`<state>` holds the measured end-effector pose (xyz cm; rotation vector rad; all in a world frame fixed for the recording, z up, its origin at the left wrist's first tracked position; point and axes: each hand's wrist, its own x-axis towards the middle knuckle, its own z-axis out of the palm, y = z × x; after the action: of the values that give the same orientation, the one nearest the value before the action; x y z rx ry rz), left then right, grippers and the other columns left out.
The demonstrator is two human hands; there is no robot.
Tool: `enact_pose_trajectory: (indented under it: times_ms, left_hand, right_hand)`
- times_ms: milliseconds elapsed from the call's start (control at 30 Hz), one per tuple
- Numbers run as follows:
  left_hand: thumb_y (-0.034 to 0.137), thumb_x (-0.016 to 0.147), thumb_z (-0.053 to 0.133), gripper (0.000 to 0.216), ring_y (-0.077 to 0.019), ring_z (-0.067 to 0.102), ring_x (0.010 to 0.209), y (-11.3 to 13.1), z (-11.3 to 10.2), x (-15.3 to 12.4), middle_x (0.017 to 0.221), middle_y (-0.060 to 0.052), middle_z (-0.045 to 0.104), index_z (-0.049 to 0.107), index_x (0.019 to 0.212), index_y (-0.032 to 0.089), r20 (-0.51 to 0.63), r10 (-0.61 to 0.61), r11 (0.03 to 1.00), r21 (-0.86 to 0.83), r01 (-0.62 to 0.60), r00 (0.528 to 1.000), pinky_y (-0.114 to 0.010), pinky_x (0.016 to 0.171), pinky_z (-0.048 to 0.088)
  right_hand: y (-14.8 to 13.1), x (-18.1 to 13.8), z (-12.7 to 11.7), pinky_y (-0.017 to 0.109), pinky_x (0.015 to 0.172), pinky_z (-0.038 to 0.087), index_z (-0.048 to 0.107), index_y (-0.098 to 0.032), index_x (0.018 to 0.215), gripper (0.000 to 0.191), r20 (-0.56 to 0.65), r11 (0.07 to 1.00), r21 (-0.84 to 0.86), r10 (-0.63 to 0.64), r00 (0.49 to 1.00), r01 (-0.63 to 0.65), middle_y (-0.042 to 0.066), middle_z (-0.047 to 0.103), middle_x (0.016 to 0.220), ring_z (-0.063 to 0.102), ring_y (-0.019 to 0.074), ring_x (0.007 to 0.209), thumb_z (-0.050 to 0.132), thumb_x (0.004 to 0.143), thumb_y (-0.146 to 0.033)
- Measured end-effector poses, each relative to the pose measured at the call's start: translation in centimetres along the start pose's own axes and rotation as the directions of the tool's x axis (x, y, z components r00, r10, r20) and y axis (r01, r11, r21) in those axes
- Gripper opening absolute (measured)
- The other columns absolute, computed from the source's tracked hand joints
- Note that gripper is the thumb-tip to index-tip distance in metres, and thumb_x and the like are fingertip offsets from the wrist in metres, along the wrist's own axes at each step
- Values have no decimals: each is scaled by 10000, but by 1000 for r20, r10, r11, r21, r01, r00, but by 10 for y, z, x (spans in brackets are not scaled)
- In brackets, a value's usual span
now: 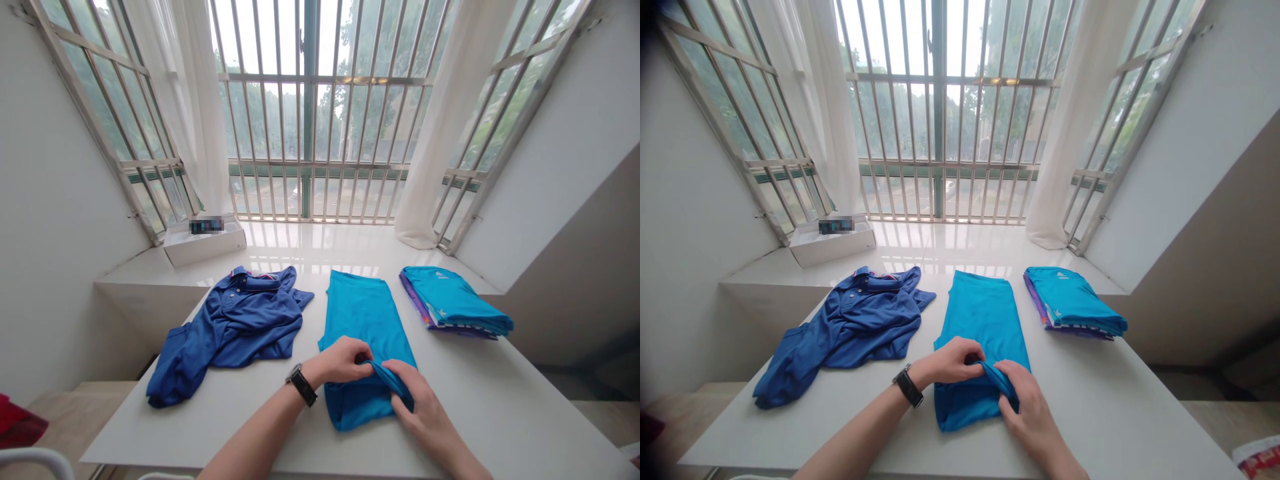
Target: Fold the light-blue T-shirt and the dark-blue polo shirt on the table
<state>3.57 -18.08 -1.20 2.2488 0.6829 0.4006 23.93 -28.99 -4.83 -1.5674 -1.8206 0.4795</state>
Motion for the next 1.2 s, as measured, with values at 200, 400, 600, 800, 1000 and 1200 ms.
enact_pose_trajectory:
  times_ms: [200,400,600,800,1000,1200]
  left_hand:
    - [195,741,670,338,-151,591,794,8,-15,-6,957,-12,682,664,1079,195,185,57,995,66,-71,981,-214,677,460]
    - [330,726,737,388,-192,611,897,6,-30,-12,1033,-24,674,663,1088,213,241,5,993,112,-33,970,-246,726,476]
    - [220,766,617,92,-126,547,716,1,-36,-15,850,7,662,679,823,183,182,-9,990,141,-17,983,-205,617,408]
    - [212,805,563,193,-133,568,683,-1,-35,-13,810,-9,691,707,928,173,74,-75,989,131,65,994,-212,603,407]
    - [212,831,539,204,-133,592,685,1,-36,-12,813,-19,702,707,933,161,30,-110,990,94,107,993,-210,613,422]
    - [249,840,535,184,-127,563,669,-3,-35,-12,761,-2,662,687,898,163,30,-105,994,40,104,994,-209,599,404]
  right_hand:
    - [7,2,-7,417,980,545,732,-244,999,290,-110,990,134,59,992,-44,85,731,1131,680,280,1070,537,816,-356]
    - [9,-2,-9,395,948,566,738,-264,1042,280,-91,990,123,85,992,-73,67,739,1128,693,275,1043,559,851,-363]
    - [18,-3,-9,345,915,580,741,-269,1046,285,-99,985,141,113,989,-98,47,752,1090,708,261,1015,572,857,-397]
    - [18,-2,-7,352,919,575,730,-255,1078,315,-62,985,127,124,990,-115,57,745,1112,702,262,1021,549,871,-410]
    - [10,-3,-8,347,905,575,717,-248,1104,377,-80,974,170,165,983,-149,64,746,1106,696,264,1028,535,894,-503]
    - [-3,-2,-10,352,880,573,721,-219,1071,410,-111,968,211,160,981,-134,81,752,1071,700,260,985,510,918,-535]
